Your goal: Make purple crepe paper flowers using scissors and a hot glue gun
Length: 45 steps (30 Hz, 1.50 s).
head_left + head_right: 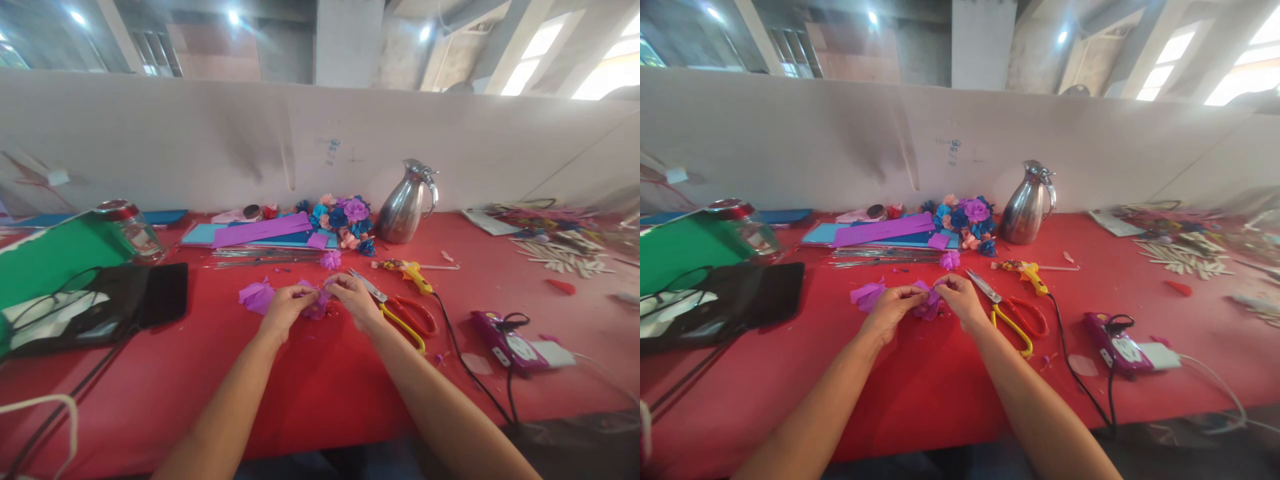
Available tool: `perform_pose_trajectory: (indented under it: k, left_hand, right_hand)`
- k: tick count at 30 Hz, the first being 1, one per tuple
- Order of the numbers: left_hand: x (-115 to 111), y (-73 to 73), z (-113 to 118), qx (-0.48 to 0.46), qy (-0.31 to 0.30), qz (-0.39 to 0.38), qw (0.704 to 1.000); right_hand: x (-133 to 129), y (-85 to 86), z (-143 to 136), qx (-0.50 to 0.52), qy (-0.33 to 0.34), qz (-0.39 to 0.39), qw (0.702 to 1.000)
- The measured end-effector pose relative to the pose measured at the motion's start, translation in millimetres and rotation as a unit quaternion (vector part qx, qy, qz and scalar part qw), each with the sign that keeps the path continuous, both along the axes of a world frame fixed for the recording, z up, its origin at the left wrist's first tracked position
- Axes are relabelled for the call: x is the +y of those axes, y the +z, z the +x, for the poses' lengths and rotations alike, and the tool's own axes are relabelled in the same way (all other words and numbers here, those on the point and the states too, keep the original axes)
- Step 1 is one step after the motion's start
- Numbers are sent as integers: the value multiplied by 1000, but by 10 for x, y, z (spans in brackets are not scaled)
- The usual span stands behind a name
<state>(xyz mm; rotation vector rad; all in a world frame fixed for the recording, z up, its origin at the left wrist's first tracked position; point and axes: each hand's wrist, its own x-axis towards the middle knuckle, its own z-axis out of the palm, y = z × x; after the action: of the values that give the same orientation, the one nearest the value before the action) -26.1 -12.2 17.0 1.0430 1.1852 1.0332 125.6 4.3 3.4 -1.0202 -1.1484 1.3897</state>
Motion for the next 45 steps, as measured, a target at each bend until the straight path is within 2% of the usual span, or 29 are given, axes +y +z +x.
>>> perform_pose_trajectory:
  k: [24, 34, 40, 45]
  left_hand:
    - [27, -53, -14, -7, 34, 1, 999]
    - [29, -57, -43, -46, -29, -23, 998]
    - [11, 13, -23, -34, -21, -28, 999]
    - [5, 1, -27, -24, -32, -3, 999]
  right_hand:
    - [-3, 3, 3, -28, -4, 2, 1000]
    - [8, 28, 17, -22, 1, 2, 1000]
    - [18, 24, 31, -30, 5, 7, 1000]
    - [24, 11, 43, -42, 0, 15, 999]
